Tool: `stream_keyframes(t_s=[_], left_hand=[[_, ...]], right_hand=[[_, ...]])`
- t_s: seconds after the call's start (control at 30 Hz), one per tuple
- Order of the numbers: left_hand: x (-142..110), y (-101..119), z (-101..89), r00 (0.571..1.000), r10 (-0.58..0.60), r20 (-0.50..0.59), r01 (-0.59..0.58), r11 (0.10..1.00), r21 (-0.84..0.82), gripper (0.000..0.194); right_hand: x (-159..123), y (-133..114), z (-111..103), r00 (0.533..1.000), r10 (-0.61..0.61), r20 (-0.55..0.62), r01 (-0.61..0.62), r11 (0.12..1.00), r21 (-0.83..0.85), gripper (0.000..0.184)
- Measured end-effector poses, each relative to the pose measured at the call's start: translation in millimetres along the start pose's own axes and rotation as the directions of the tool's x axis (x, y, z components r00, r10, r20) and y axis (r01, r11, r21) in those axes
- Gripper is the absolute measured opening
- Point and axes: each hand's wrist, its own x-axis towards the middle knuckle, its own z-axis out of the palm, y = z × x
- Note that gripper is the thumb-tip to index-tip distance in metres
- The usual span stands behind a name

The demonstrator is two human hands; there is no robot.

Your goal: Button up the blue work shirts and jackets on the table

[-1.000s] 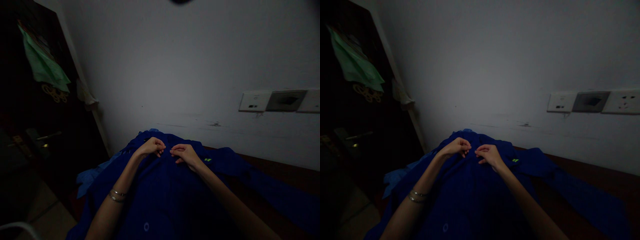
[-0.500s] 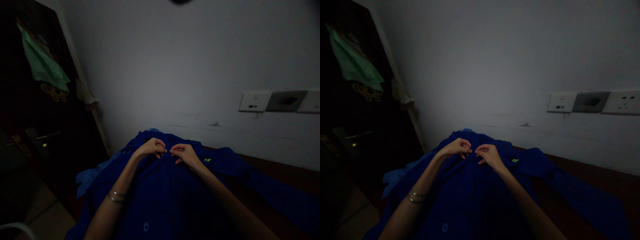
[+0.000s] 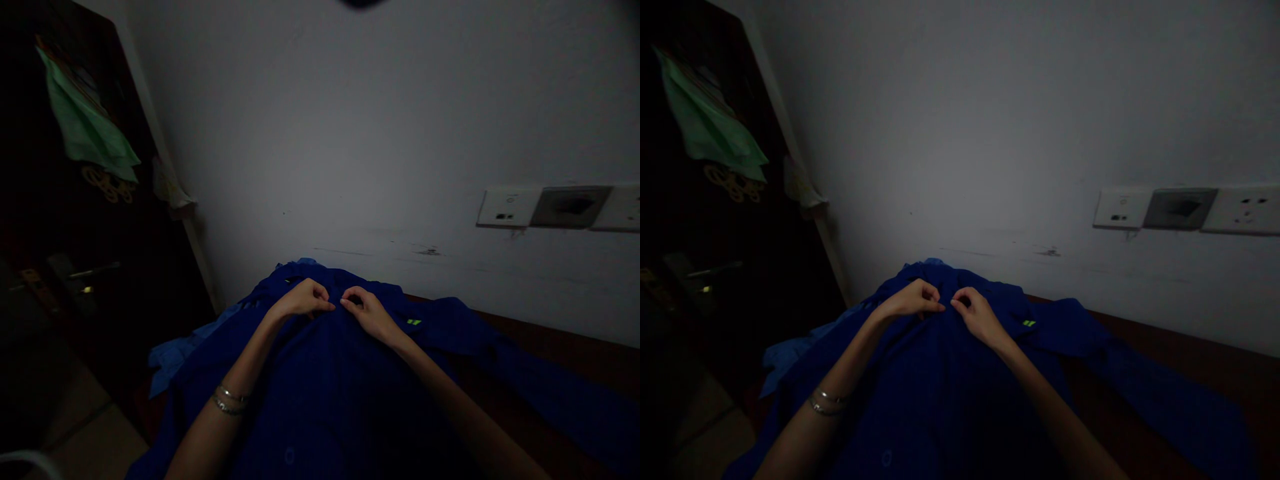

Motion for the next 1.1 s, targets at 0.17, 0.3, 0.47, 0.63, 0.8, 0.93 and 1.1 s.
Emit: stream_keyframes(t_s=[0.17,0.3,0.47,0.63,0.8,0.93,1.1], left_hand=[[2,-3,0.7,1.0,-0.003,-0.029,0.002,1.0,-0.029,0.02],[8,-7,5.3,0.997,-0.015,-0.072,0.008,0.995,-0.101,0.024],[13,-12,7.5,0.997,0.025,-0.07,-0.033,0.992,-0.123,0.027],[14,-17,5.7,0.997,0.071,-0.025,-0.073,0.993,-0.095,0.027],[14,-17,5.0,0.998,0.068,-0.019,-0.07,0.988,-0.14,0.029],[15,-16,5.7,0.996,0.072,-0.057,-0.081,0.981,-0.174,0.029],[17,-19,6.5,0.994,0.059,-0.095,-0.078,0.976,-0.204,0.026]], right_hand=[[-2,-2,1,0.999,-0.007,0.033,0.008,1.0,-0.027,0.013],[-3,-5,0,0.999,0.022,0.04,-0.021,1.0,-0.011,0.012],[-4,-6,0,0.998,0.057,0.027,-0.057,0.998,-0.012,0.013],[-4,-5,3,0.995,0.088,0.038,-0.089,0.996,0.028,0.011],[-2,-4,5,0.992,0.129,0.006,-0.129,0.99,0.047,0.011],[-2,-8,2,0.993,0.118,0.022,-0.119,0.992,0.037,0.012],[-4,-15,-5,1.0,0.025,0.014,-0.025,0.999,-0.028,0.012]])
